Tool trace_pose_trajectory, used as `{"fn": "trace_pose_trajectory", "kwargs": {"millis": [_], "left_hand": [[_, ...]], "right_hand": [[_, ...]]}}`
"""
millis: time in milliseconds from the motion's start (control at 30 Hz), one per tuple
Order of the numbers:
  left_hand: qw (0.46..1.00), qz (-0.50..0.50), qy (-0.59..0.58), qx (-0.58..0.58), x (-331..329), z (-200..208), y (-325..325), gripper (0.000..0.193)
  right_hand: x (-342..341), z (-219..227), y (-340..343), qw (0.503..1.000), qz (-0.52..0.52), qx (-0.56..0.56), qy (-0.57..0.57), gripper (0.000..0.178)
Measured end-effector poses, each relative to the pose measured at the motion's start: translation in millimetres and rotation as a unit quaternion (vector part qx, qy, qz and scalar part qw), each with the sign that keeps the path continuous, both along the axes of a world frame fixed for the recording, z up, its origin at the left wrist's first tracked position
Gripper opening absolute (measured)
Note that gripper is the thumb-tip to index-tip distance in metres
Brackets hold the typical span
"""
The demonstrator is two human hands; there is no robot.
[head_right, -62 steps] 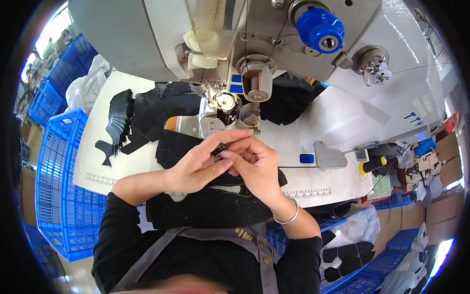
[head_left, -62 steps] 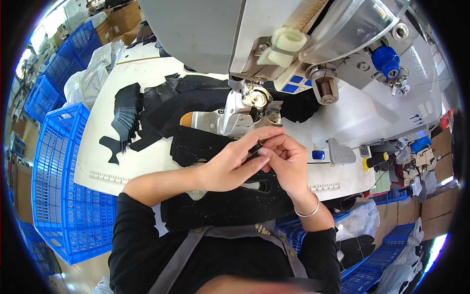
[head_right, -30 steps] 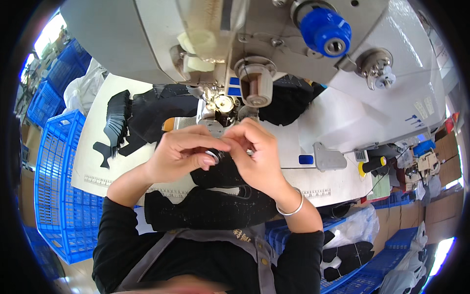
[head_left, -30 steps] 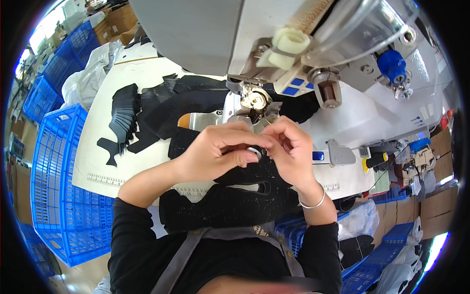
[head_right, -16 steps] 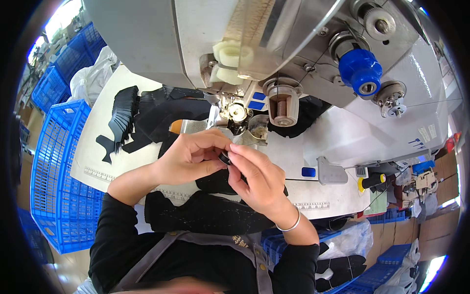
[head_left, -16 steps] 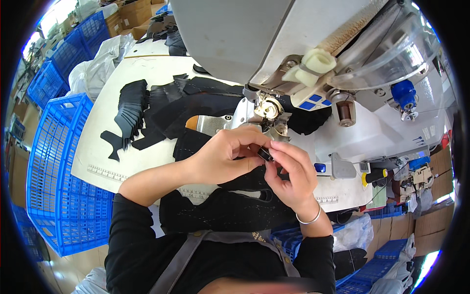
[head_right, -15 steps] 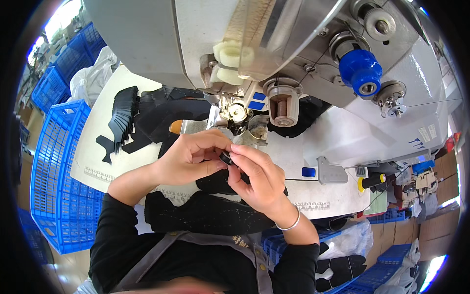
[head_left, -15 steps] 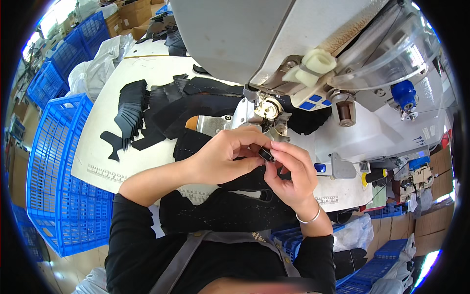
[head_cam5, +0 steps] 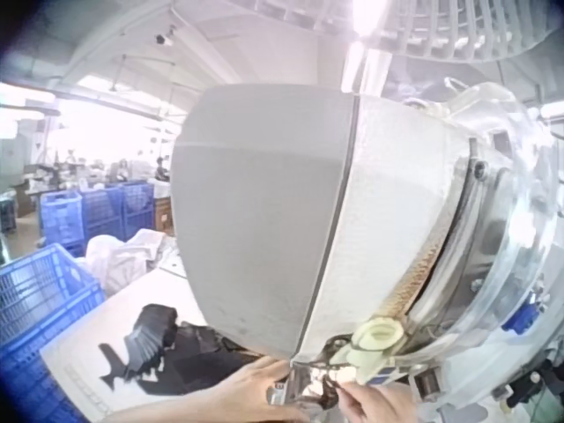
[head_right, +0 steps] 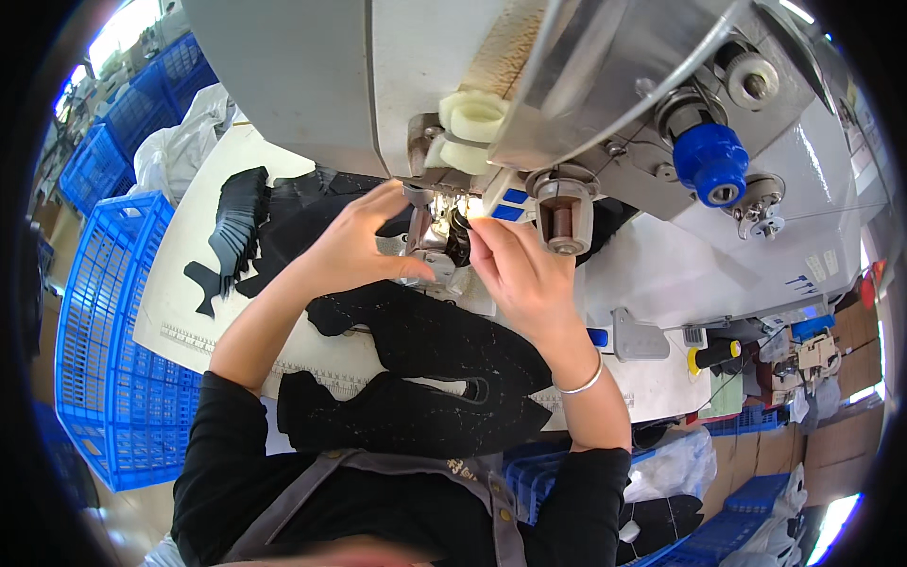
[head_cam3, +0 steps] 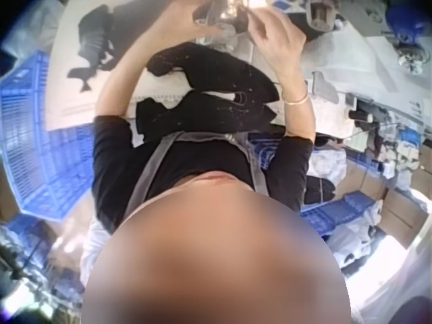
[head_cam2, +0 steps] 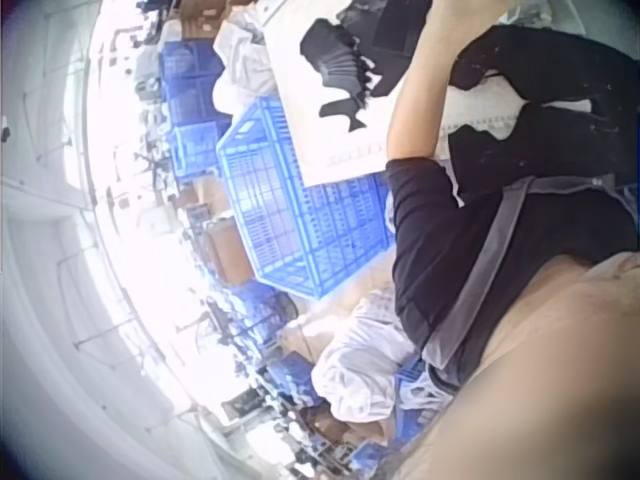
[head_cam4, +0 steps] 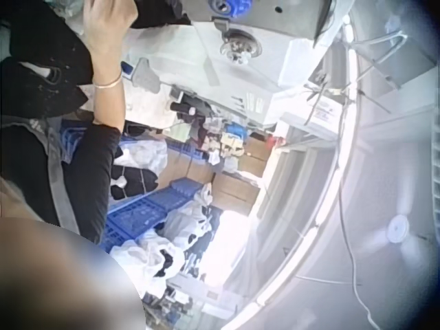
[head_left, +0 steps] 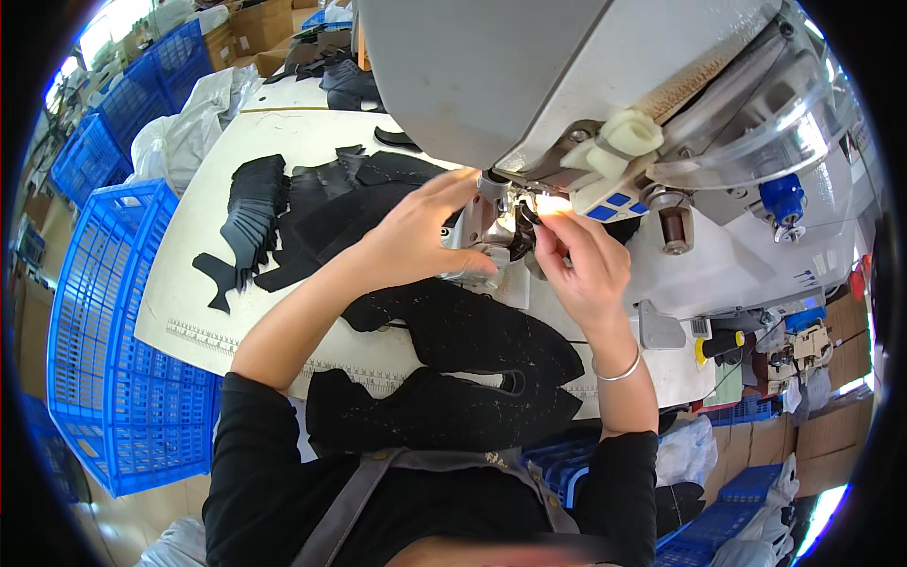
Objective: The person stitches shoe pieces together using a sewing machine, winds thread onto a bobbin and inserts it into the machine, then continues sewing shoe components.
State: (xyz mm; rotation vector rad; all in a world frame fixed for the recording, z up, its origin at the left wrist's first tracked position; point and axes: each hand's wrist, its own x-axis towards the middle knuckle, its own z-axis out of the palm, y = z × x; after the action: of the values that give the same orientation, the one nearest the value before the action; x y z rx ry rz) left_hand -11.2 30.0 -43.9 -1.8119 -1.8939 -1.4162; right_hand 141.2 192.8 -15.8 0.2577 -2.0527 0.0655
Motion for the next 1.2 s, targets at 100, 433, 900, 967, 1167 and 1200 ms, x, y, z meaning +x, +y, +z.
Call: {"fn": "trace_pose_trajectory", "kwargs": {"millis": [100,433,900,967,1167,1200], "left_hand": [[0.997,-0.032,-0.060,-0.032,5,7,4,0.064],[0.996,-0.046,-0.078,-0.027,5,9,3,0.061],[0.995,-0.050,-0.071,-0.038,5,6,4,0.067],[0.994,-0.055,-0.086,-0.049,6,9,5,0.067],[0.996,-0.041,-0.070,-0.030,5,7,4,0.068],[0.996,-0.044,-0.070,-0.044,7,11,2,0.069]], "right_hand": [[3,2,7,0.998,-0.028,0.041,-0.035,0.025],[14,24,8,0.956,-0.009,-0.103,-0.276,0.020],[7,31,-7,0.978,0.016,-0.041,-0.204,0.014],[7,25,-7,0.980,0.013,-0.118,-0.159,0.010],[64,18,-41,0.875,0.109,-0.286,-0.376,0.022],[80,12,-42,0.840,0.137,-0.296,-0.433,0.032]]}}
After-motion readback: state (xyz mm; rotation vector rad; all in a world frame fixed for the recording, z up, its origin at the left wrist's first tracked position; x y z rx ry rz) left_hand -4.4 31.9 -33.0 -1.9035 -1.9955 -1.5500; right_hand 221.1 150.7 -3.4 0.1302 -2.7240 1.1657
